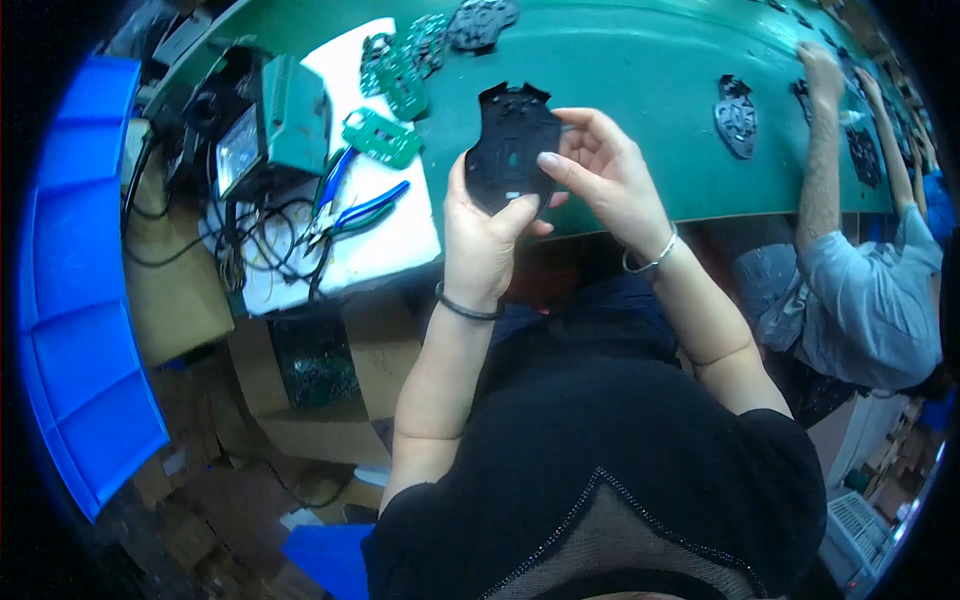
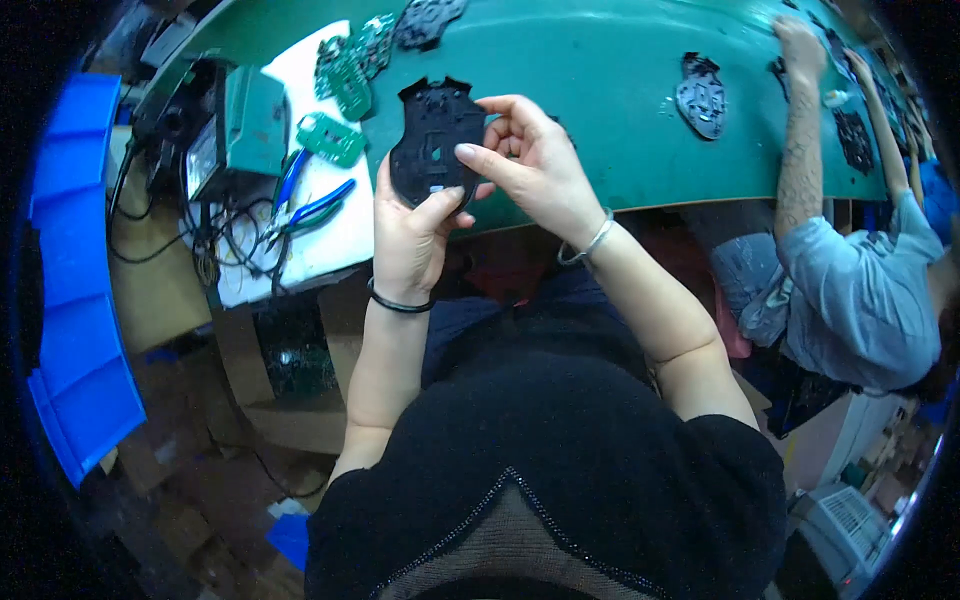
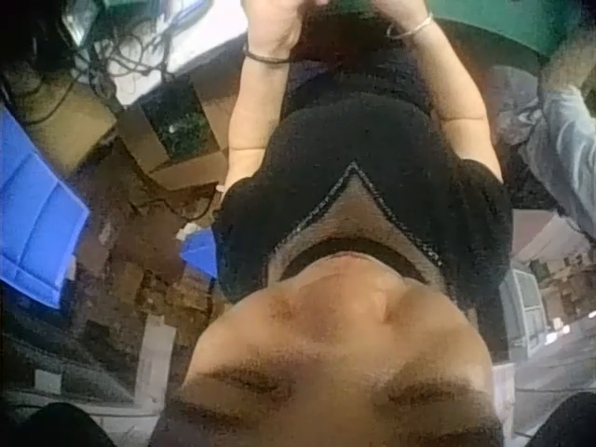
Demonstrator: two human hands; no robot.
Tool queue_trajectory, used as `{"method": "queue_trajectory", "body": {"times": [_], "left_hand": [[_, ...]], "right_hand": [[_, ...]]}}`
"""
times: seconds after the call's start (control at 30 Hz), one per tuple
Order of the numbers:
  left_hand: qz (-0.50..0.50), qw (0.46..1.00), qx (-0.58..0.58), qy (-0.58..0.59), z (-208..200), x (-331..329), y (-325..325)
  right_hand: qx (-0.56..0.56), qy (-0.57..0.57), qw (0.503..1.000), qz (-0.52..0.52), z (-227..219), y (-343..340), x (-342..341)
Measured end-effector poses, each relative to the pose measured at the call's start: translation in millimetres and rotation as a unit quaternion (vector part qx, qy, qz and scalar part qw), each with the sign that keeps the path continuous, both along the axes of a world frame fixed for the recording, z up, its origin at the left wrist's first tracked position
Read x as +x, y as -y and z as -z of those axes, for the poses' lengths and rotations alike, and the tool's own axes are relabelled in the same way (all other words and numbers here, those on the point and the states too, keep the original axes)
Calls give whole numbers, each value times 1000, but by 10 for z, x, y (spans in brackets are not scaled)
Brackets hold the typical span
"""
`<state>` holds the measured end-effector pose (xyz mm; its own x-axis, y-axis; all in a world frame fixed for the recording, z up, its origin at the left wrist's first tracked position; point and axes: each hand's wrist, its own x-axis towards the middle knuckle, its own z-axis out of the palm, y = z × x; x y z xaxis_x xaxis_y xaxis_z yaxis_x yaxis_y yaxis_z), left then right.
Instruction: The person assembles plastic housings and circuit boards for electronic peripherals by hand, taking electronic components from a cardboard box and fitting them together.
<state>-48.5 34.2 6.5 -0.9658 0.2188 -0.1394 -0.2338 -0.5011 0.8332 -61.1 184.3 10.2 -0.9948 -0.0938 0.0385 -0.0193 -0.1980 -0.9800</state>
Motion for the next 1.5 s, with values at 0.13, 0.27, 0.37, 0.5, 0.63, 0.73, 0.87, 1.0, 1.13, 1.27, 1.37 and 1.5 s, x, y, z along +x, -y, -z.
{"method": "queue_trajectory", "body": {"times": [0.13, 0.27, 0.37, 0.5, 0.63, 0.73, 0.87, 1.0, 1.13, 1.27, 1.37, 1.5], "left_hand": [[21, 1000, -20, 4, -57, 0, -86], [51, 998, 27, 22, -39, -45, -212], [61, 997, 37, 33, -34, -55, -292], [50, 999, 8, 15, 19, -71, -286], [60, 998, -6, 12, 15, -84, -277], [76, 995, 51, 45, -33, -73, -252], [74, 995, 44, 41, -22, -72, -242], [68, 997, 20, 23, 17, -79, -240], [58, 998, -1, 29, -5, -61, -232], [67, 996, 32, 51, -31, -64, -233], [63, 996, 29, 53, -17, -65, -220], [68, 997, -6, 26, 6, -82, -193]], "right_hand": [[-3, -1, 999, 42, 86, -66, -89], [-25, 25, 998, 50, -67, -227, -43], [-22, 42, 997, 66, -74, -301, -10], [19, 16, 997, 73, -26, -293, 7], [22, 21, 996, 82, 7, -290, -2], [11, 25, 997, 77, -7, -295, -22], [14, 19, 997, 72, 23, -294, -28], [14, 24, 997, 73, -22, -278, -12], [10, 29, 997, 74, 31, -261, 5], [22, 22, 997, 76, 63, -274, -4], [20, 17, 997, 74, 53, -252, 0], [20, -8, 996, 86, 93, -206, 12]]}}
